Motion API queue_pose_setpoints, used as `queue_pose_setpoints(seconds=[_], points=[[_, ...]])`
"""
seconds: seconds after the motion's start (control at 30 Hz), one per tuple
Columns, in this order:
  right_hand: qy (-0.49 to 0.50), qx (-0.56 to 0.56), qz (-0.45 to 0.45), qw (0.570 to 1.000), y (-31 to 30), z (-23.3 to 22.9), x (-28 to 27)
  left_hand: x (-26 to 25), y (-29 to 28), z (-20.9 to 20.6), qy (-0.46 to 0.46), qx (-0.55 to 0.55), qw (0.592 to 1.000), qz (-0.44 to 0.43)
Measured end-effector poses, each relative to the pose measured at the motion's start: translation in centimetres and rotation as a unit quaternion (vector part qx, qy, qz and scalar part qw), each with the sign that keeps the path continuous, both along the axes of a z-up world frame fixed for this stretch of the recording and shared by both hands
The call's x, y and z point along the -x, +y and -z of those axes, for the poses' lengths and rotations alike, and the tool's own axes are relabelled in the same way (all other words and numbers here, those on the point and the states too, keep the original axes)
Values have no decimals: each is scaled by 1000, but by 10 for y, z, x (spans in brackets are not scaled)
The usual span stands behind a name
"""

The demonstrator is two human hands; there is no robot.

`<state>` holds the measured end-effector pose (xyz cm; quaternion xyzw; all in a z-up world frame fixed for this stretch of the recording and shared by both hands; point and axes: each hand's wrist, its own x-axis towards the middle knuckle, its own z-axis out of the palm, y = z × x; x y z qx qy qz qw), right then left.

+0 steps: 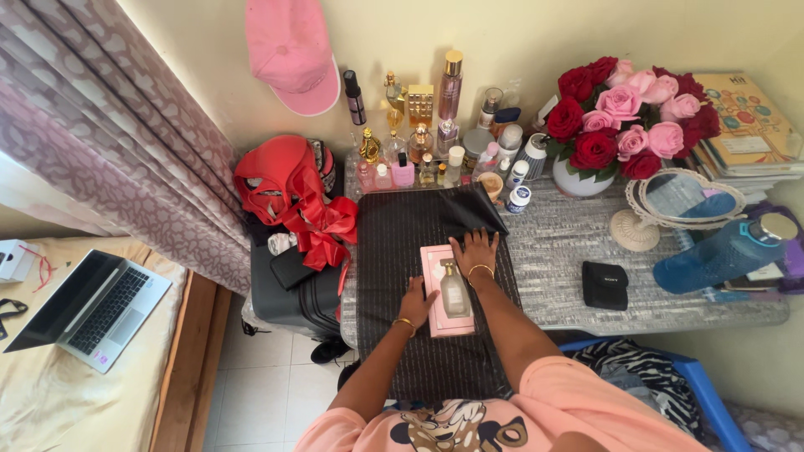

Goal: The person places a pink gift box on a dark patterned wrapping sheet, then folds the sheet around the box by hand, creating neat creases and tucking the edges to enclose the item. The person smooths the wrapped package and adjusts the folds to complete the wrapping.

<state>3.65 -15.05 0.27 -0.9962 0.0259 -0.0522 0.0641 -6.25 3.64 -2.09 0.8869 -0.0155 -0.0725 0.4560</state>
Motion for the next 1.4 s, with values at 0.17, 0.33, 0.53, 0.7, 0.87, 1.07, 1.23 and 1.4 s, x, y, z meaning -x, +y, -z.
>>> queue_pose_setpoints(seconds=[0.17,0.33,0.53,0.7,0.87,1.07,1.23,1.4], points=[[0,13,3,1000,1,-1,0,26,-54,-29,-47,-100,994,-7],[14,4,-5,1000,2,-1,0,42,-70,-40,-78,-280,936,198],[12,-1,-75,997,-8,-6,-3,43,-53,-13,-253,-296,891,235],[-28,-40,-222,974,-36,-6,14,42,-49,-12,-103,-341,900,252],[14,24,-235,972,-67,1,64,41,-50,-11,-108,-328,906,245],[4,33,-135,990,-81,12,132,37,-52,3,-106,-361,894,246],[15,39,-129,991,-69,11,161,35,-51,8,-94,-364,892,252],[87,26,-162,983,-58,-1,149,34,-54,6,-69,-365,893,254]])
